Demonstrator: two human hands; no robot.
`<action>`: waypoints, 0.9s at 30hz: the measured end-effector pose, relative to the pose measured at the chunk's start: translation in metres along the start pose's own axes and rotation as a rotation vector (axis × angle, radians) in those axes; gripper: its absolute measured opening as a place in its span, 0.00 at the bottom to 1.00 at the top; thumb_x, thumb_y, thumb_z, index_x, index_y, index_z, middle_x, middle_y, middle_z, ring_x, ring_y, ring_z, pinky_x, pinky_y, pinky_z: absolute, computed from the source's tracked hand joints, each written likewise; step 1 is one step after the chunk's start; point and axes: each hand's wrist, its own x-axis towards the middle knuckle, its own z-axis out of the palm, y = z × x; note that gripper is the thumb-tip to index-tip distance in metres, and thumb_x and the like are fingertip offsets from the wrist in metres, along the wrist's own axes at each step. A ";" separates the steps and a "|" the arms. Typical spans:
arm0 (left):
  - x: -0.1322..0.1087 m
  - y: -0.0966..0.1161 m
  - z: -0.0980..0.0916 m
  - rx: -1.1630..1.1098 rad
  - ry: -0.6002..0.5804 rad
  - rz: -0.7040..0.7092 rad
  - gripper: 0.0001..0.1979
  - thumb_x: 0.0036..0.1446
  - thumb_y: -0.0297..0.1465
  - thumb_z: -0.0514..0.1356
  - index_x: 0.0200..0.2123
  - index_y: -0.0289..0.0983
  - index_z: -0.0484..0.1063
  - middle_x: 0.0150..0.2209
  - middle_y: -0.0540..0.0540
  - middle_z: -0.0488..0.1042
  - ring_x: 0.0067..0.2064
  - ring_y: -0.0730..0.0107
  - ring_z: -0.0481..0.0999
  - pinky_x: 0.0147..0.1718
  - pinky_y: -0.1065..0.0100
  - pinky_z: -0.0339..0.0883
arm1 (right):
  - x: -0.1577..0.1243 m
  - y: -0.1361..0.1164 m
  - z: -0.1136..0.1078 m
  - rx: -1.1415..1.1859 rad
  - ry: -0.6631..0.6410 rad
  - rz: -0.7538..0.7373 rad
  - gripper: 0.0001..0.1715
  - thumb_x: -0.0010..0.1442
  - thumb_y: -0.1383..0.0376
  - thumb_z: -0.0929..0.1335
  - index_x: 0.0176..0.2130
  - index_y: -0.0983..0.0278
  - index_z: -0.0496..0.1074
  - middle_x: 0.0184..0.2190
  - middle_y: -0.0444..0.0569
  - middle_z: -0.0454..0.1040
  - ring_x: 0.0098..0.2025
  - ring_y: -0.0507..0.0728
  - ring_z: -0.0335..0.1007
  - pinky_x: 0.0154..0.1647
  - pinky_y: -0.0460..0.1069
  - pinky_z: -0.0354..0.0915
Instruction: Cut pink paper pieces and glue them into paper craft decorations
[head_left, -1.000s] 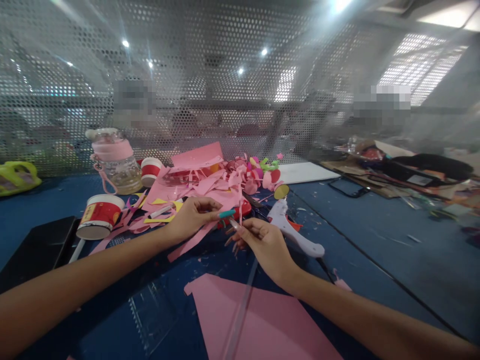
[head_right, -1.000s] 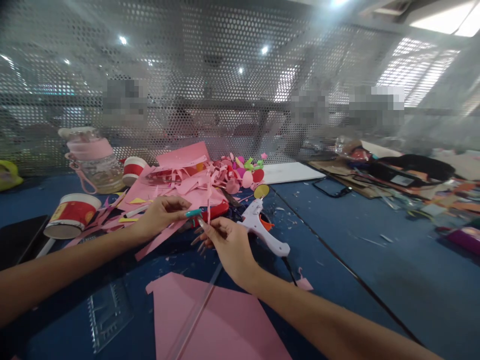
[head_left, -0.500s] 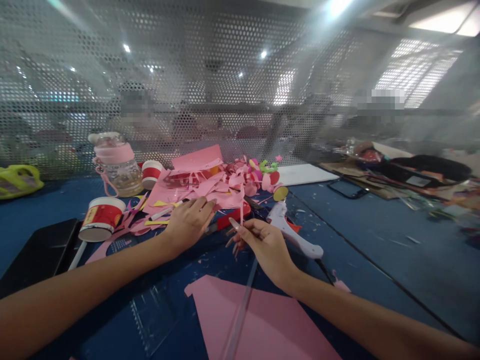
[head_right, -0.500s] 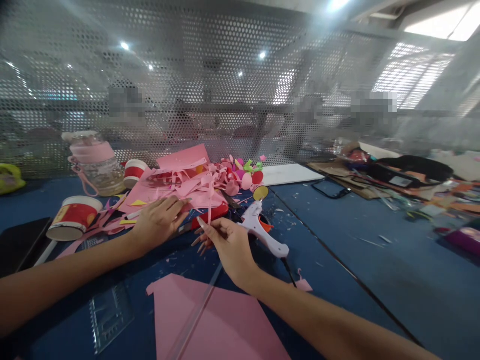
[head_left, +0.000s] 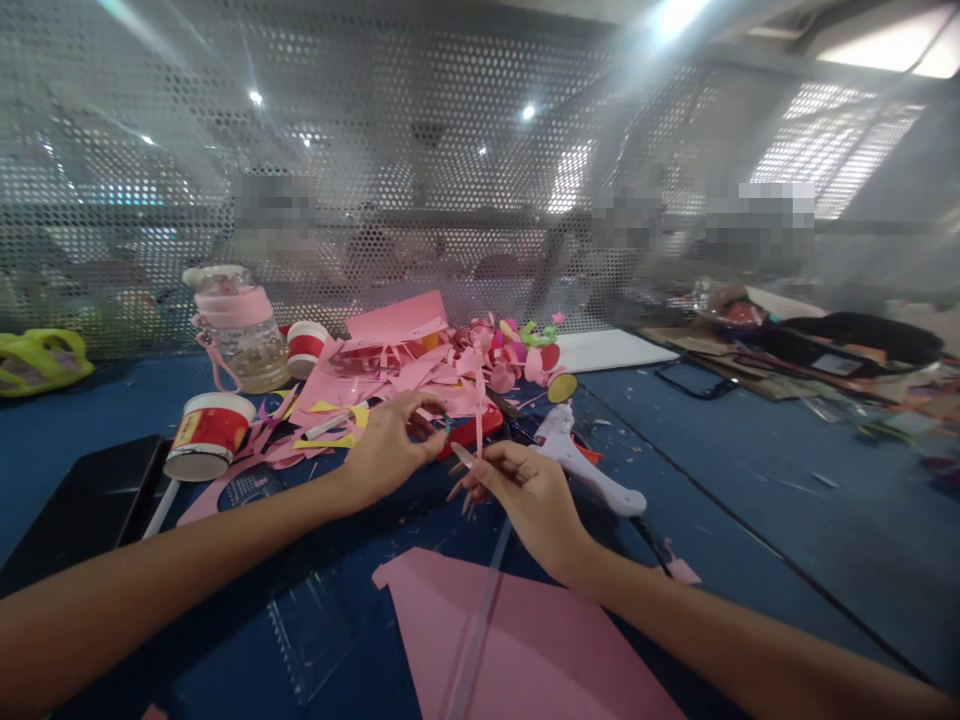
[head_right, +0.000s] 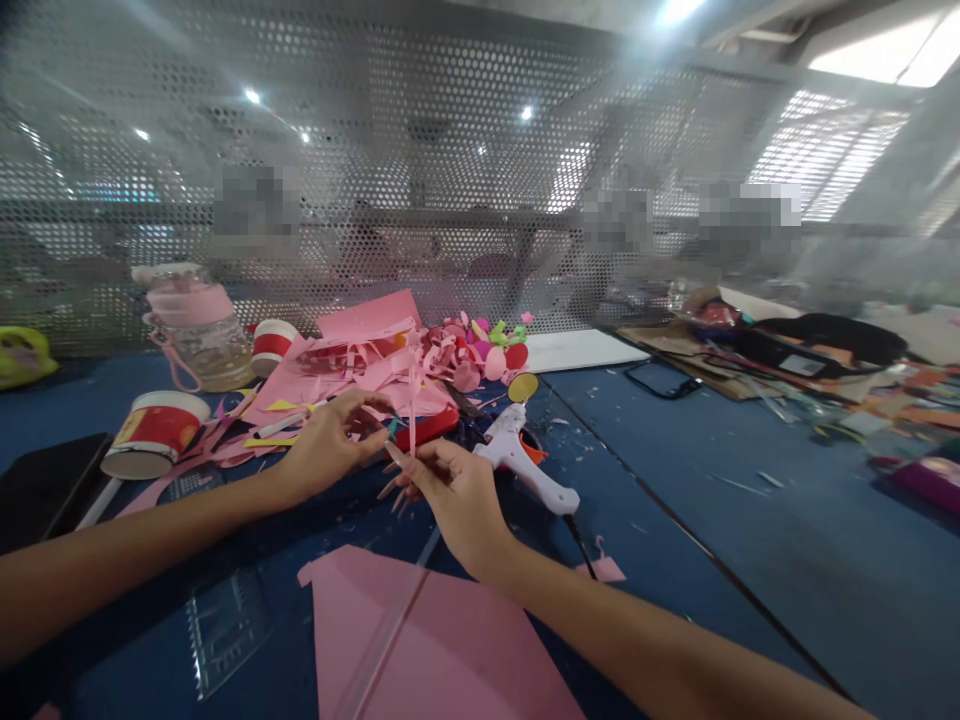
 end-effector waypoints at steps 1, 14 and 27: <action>0.000 -0.001 0.000 -0.039 0.005 -0.008 0.13 0.48 0.27 0.59 0.39 0.37 0.68 0.38 0.46 0.73 0.31 0.71 0.75 0.31 0.69 0.69 | -0.001 0.000 0.000 -0.013 -0.002 -0.011 0.16 0.48 0.54 0.70 0.25 0.65 0.71 0.21 0.45 0.74 0.22 0.49 0.69 0.25 0.44 0.67; 0.000 -0.008 0.007 -0.428 0.019 -0.088 0.10 0.51 0.30 0.57 0.39 0.36 0.67 0.35 0.48 0.71 0.35 0.73 0.71 0.34 0.71 0.65 | -0.002 -0.004 0.003 -0.051 -0.033 -0.058 0.19 0.48 0.52 0.70 0.22 0.65 0.71 0.19 0.46 0.74 0.21 0.51 0.69 0.24 0.45 0.68; -0.004 0.009 0.008 -0.936 -0.070 -0.183 0.13 0.48 0.30 0.61 0.39 0.36 0.68 0.39 0.45 0.74 0.40 0.67 0.75 0.43 0.65 0.66 | 0.000 0.002 0.001 -0.032 -0.053 -0.046 0.16 0.50 0.54 0.69 0.25 0.65 0.72 0.21 0.47 0.75 0.22 0.51 0.71 0.26 0.46 0.68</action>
